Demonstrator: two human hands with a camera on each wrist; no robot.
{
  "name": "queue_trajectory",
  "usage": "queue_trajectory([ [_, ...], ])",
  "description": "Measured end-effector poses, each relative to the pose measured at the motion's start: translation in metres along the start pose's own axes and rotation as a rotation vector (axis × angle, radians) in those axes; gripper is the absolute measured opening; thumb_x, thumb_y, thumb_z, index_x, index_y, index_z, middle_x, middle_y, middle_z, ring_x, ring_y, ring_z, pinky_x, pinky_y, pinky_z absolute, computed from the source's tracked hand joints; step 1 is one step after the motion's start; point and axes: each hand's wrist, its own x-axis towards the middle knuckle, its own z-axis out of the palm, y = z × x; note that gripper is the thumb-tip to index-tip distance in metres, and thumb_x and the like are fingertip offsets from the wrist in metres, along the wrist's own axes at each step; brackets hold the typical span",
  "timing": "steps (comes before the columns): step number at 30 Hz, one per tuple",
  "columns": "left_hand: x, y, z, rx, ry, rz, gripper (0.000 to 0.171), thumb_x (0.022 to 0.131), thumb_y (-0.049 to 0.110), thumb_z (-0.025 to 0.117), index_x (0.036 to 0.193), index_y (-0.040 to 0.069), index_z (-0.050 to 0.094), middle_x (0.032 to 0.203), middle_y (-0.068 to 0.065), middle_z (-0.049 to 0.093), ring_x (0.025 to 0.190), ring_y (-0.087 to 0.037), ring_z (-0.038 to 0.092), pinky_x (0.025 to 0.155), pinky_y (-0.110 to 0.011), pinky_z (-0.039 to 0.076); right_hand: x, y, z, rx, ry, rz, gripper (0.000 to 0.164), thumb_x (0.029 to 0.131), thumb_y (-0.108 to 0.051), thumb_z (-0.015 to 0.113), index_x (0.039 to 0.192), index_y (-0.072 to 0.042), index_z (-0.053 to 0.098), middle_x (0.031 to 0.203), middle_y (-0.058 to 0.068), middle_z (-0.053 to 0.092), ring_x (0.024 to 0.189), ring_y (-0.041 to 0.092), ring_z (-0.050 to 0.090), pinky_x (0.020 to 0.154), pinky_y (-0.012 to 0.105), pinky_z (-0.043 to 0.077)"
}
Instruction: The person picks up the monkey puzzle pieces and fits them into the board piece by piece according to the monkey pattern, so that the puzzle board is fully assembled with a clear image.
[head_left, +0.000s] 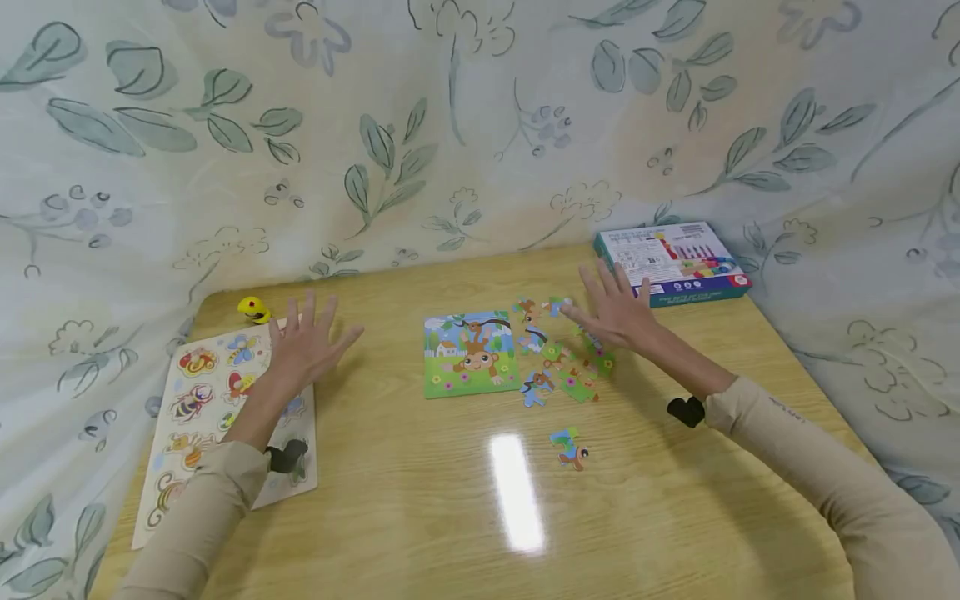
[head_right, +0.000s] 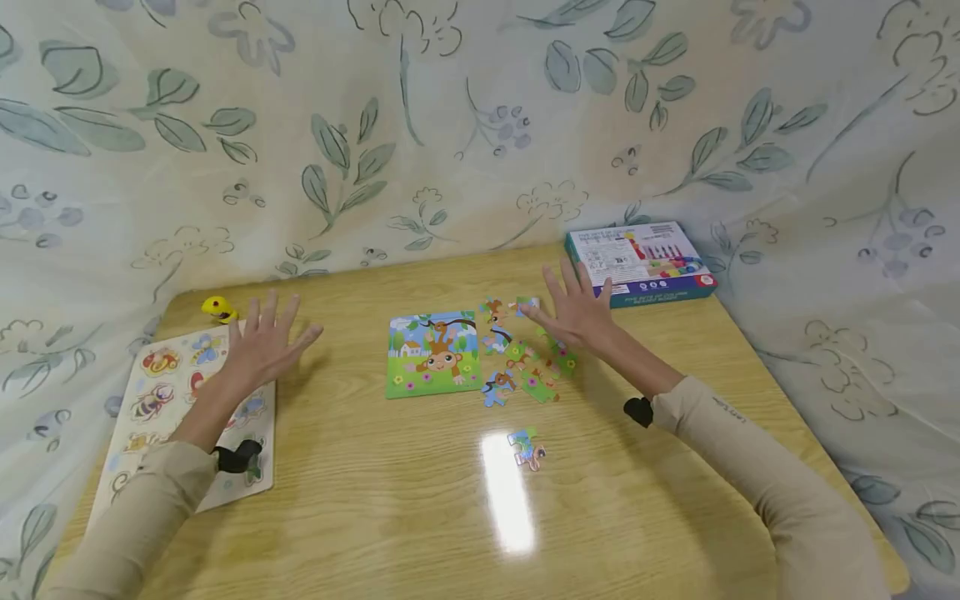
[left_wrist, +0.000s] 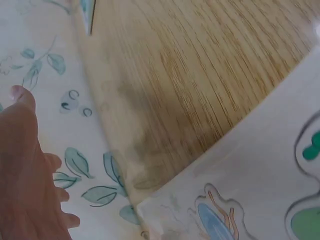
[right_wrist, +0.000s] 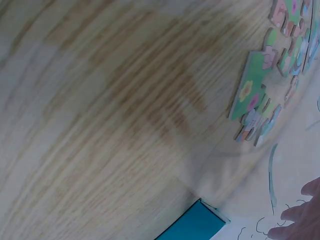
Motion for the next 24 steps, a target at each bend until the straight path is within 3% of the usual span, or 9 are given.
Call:
queue_trajectory([
  [10, -0.003, 0.007, 0.006, -0.062, -0.022, -0.002, 0.090, 0.092, 0.075, 0.025, 0.157, 0.015, 0.010, 0.163, -0.021, -0.009, 0.146, -0.051, -0.009, 0.106, -0.079, -0.004, 0.004, -0.004, 0.003, -0.004, -0.040, -0.012, 0.092, 0.091, -0.074, 0.028, 0.157, -0.014, 0.006, 0.163, 0.019, -0.004, 0.148, 0.048, -0.001, 0.106, 0.079, -0.005],
  [15, -0.001, 0.018, 0.015, -0.135, -0.018, 0.073, 0.082, 0.098, 0.064, 0.025, 0.156, 0.008, 0.010, 0.162, -0.025, -0.001, 0.148, -0.048, -0.004, 0.112, -0.073, 0.002, 0.006, -0.007, 0.004, -0.007, -0.018, -0.025, 0.093, 0.090, -0.071, 0.039, 0.157, -0.013, 0.011, 0.163, 0.022, -0.002, 0.148, 0.048, 0.004, 0.107, 0.078, -0.003],
  [21, 0.000, 0.044, 0.039, -0.383, -0.016, 0.177, 0.074, 0.102, 0.049, 0.036, 0.156, 0.005, 0.011, 0.163, -0.021, 0.007, 0.151, -0.040, 0.003, 0.119, -0.062, 0.007, 0.010, -0.010, 0.005, -0.009, -0.054, -0.030, 0.096, 0.090, -0.063, 0.053, 0.157, -0.011, 0.008, 0.161, 0.026, 0.007, 0.145, 0.050, 0.014, 0.109, 0.076, 0.009],
  [24, 0.003, 0.053, 0.048, -0.520, -0.012, 0.204, 0.071, 0.102, 0.046, 0.041, 0.156, 0.007, 0.016, 0.163, -0.016, 0.010, 0.152, -0.036, 0.006, 0.121, -0.057, 0.008, 0.015, -0.012, 0.007, 0.006, -0.086, -0.031, 0.096, 0.090, -0.057, 0.058, 0.156, -0.008, 0.009, 0.158, 0.029, 0.014, 0.139, 0.052, 0.028, 0.106, 0.071, 0.029],
])
